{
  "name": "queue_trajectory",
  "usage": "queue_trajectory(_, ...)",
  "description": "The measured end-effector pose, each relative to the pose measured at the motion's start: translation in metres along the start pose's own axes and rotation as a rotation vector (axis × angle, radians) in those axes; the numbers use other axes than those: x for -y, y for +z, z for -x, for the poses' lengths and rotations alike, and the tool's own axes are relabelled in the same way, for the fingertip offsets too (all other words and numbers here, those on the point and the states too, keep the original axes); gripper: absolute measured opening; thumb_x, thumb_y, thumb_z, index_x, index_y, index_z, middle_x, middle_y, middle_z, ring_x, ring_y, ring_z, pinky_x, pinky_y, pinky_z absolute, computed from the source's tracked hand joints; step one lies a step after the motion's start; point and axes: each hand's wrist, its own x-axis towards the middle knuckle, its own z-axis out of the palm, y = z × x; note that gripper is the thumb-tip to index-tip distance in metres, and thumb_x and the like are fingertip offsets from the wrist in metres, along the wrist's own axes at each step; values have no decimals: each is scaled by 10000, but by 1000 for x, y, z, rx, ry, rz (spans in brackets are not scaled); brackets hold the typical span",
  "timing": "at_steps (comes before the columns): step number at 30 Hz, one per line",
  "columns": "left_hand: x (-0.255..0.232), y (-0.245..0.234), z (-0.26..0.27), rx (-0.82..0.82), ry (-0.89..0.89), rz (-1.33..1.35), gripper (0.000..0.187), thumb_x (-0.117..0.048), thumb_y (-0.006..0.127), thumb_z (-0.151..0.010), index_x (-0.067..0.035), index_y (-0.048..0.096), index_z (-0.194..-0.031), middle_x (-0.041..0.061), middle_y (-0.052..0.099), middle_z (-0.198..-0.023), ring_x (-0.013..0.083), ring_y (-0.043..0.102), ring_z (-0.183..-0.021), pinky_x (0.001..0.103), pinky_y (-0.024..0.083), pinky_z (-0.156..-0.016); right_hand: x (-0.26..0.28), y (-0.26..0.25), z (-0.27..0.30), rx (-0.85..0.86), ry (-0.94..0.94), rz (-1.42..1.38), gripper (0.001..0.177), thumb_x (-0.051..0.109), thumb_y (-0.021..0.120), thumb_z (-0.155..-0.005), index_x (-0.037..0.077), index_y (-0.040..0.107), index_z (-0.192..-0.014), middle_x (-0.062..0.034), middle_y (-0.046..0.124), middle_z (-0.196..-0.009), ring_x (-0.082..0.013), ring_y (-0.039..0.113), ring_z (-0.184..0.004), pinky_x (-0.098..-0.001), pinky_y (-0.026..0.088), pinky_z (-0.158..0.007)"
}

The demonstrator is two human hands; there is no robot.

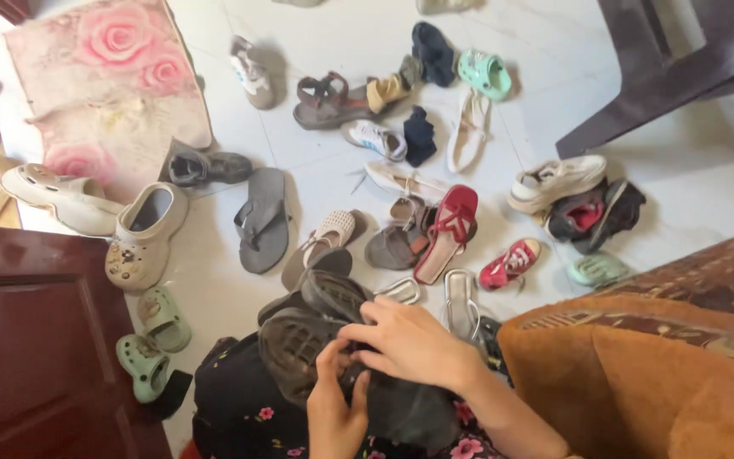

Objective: Cleaning and organizing various shoes by wiping them with a cloth and placing them in a shoe rack.

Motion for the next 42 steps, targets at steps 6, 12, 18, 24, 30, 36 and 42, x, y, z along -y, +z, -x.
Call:
queue_trajectory(6,-21,1,-23,7,-306,178,622,-1,748,-833,-68,424,-1359,108,710,-860,206,681,-775,294,530,-732,-25,21,-6,93,72,60,327,269,698,-905,168,664,-1214,-110,613,-953,-328,620,-952,-431,539,-734)
queue_trajectory(12,-22,14,-21,22,-430,262,652,34,730,-825,-77,385,-1367,81,702,-786,137,606,-694,274,496,-664,-33,36,0,143,148,99,417,270,680,-934,170,577,-1326,-160,612,-969,-374,628,-960,-449,546,-717)
queue_trajectory(18,-31,17,-27,19,-401,174,714,33,716,-822,-98,354,-1424,79,713,-765,146,636,-637,273,513,-620,-35,33,2,6,77,91,546,216,716,-877,79,519,-1368,-149,639,-961,-356,640,-950,-437,554,-745)
queue_trajectory(24,-27,18,-31,74,-303,18,750,36,694,-824,-99,339,-1471,113,739,-815,222,718,-662,314,548,-621,-35,39,1,-98,103,129,567,223,738,-860,46,501,-1344,-114,653,-938,-311,645,-947,-417,560,-727)
queue_trajectory(30,-17,17,-25,89,-245,-16,829,33,704,-801,-97,298,-1511,130,768,-896,275,768,-737,345,575,-653,-34,43,1,-109,82,146,614,171,737,-817,15,491,-1358,-98,654,-912,-282,648,-943,-400,561,-705)
queue_trajectory(36,-17,21,-20,122,-246,-56,831,47,687,-771,-113,377,-1525,187,748,-875,336,757,-762,387,581,-677,-31,37,3,-150,48,50,669,148,745,-784,20,456,-1374,-136,661,-917,-330,654,-908,-451,558,-760)
queue_trajectory(42,-34,27,-26,179,-222,-71,845,28,650,-775,-92,353,-1557,262,720,-910,428,719,-809,483,562,-688,-33,31,2,9,236,17,743,101,725,-741,67,395,-1406,-210,669,-1018,-401,698,-894,-477,568,-758)
